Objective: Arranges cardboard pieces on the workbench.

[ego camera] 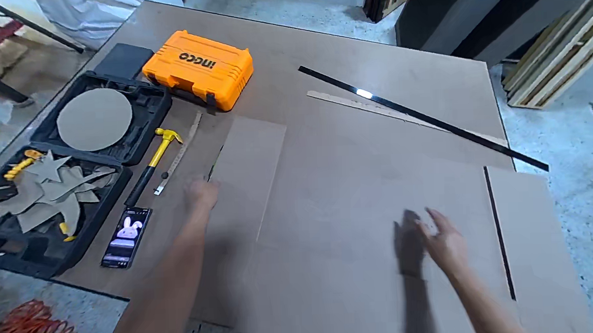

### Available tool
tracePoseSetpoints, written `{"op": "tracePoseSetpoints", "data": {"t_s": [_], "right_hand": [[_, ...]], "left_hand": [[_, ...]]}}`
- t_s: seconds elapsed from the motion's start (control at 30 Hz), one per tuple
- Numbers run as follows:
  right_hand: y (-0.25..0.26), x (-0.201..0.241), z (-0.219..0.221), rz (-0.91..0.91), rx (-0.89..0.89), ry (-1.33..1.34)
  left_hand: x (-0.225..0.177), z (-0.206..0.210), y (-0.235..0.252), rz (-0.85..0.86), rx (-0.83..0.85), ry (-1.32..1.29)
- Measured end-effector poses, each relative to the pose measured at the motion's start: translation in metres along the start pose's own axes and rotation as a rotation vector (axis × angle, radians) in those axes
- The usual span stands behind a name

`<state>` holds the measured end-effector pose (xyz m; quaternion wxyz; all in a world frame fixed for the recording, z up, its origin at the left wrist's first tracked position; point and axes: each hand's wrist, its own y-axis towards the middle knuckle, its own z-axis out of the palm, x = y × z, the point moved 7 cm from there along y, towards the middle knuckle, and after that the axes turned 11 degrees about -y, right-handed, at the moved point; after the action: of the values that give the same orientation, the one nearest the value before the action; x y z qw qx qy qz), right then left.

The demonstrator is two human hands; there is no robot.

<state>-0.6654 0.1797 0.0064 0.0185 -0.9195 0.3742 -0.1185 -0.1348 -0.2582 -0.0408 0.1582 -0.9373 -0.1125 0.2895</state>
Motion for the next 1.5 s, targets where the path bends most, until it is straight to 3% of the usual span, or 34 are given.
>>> {"op": "tracePoseSetpoints", "data": {"t_s": [0.1, 0.2, 0.27, 0.33, 0.43, 0.53, 0.67, 0.8, 0.97, 1.5], "right_hand": [[0.089, 0.163, 0.034, -0.213, 0.03, 0.093], [0.17, 0.305, 0.071, -0.325, 0.104, 0.173], [0.215, 0.37, 0.097, -0.349, 0.125, 0.186], [0.246, 0.406, 0.124, -0.367, 0.068, 0.181], [0.257, 0.422, 0.148, -0.41, -0.12, 0.147], [0.253, 0.422, 0.153, -0.439, -0.171, 0.101], [0.254, 0.421, 0.149, -0.426, -0.185, 0.128], [0.254, 0.421, 0.15, -0.446, -0.204, 0.116], [0.252, 0.423, 0.15, -0.472, -0.218, 0.125], [0.255, 0.422, 0.151, -0.465, -0.224, 0.111]], "left_hand": [[-0.033, 0.016, 0.039, 0.073, -0.017, 0.0], [-0.042, 0.024, 0.057, 0.063, -0.037, -0.074], [-0.035, 0.026, 0.061, 0.076, -0.092, -0.154], [-0.026, 0.024, 0.057, 0.075, -0.107, -0.198], [-0.017, 0.018, 0.045, 0.025, -0.08, -0.194], [-0.008, 0.018, 0.037, 0.086, -0.137, -0.218], [-0.004, 0.015, 0.029, 0.137, -0.197, -0.22], [0.024, 0.016, 0.013, 0.057, -0.15, -0.14], [0.034, 0.018, 0.011, 0.012, -0.179, -0.228], [0.03, 0.024, 0.013, 0.125, -0.175, -0.206]]}}
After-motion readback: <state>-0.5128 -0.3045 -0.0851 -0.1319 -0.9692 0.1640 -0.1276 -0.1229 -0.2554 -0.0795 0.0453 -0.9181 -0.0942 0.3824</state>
